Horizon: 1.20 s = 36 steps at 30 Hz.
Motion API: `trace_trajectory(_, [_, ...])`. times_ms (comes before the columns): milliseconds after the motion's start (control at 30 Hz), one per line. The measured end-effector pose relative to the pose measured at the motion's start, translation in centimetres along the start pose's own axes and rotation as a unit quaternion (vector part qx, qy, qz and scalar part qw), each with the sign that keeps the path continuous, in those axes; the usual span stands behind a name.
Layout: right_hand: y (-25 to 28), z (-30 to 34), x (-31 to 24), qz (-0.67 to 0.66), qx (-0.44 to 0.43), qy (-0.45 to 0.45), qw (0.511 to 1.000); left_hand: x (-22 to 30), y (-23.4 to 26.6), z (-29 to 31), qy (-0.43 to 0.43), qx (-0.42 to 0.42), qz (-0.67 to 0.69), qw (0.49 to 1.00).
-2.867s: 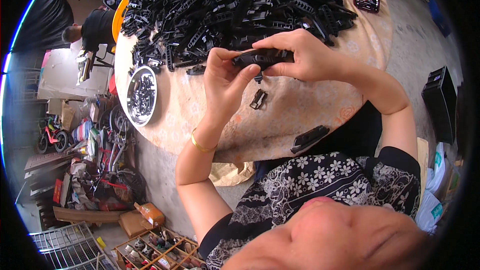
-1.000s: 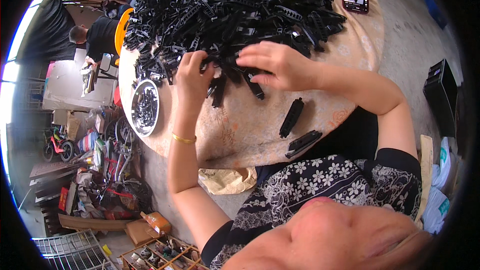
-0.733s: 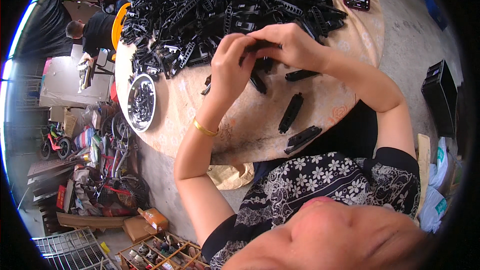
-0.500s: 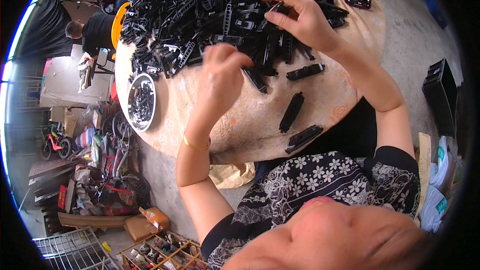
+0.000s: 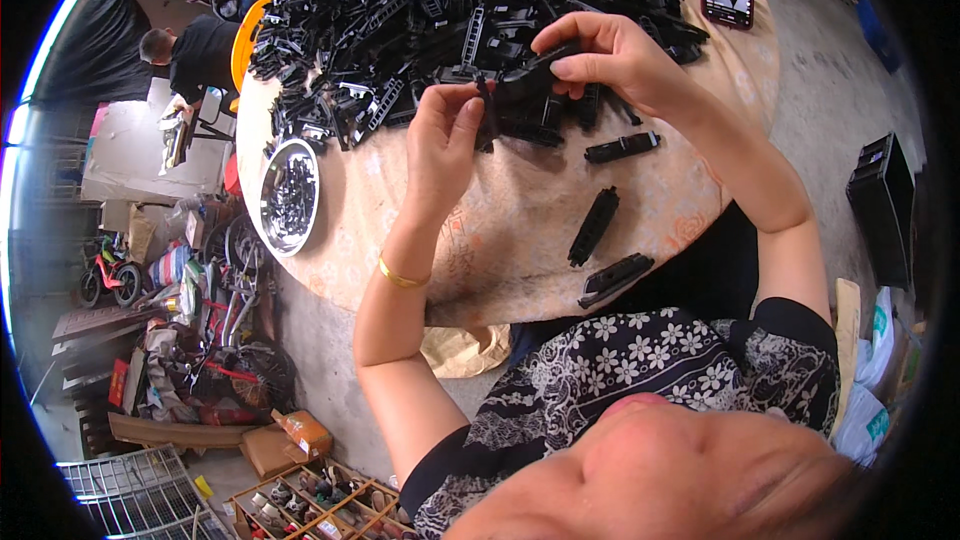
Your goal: The person assembles plastic components by hand, picking pieces from a pile on the table, fitting them together, and setting the assembled parts down on the table.
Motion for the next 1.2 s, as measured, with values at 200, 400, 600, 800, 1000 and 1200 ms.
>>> trace_trajectory(200, [-1.0,0.2,1.0,0.013,-0.041,-0.028,0.999,-0.7,-0.3,0.5,0.061,0.029,-0.060,0.996])
trace_trajectory(400, [-2.8,0.7,2.0,0.045,-0.105,-0.047,0.992,-1.1,-0.8,0.6,0.073,0.022,0.072,0.995])
trace_trajectory(600, [-4.5,1.7,-0.6,0.311,-0.090,0.150,0.934,-2.4,-2.1,1.3,0.168,-0.054,0.191,0.966])
trace_trajectory(800, [-3.8,1.6,-0.5,0.333,-0.050,0.159,0.928,0.0,-2.0,1.4,0.084,-0.063,0.083,0.991])
trace_trajectory(1000, [-4.3,2.1,-1.5,0.435,-0.039,0.190,0.879,0.3,-1.8,1.3,0.052,-0.052,0.052,0.996])
trace_trajectory(1200, [-3.5,1.6,-1.4,0.406,-0.091,0.221,0.882,1.0,-2.0,1.3,0.001,-0.055,-0.020,0.998])
Point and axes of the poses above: each hand's wrist, its own z-axis away from the middle knuckle, its own y-axis out of the back of the hand, x = y × z, the point moved 9 cm from there along -z, towards the middle knuckle, and after that the axes turned 13 degrees about -z, right-handed, at the moved point
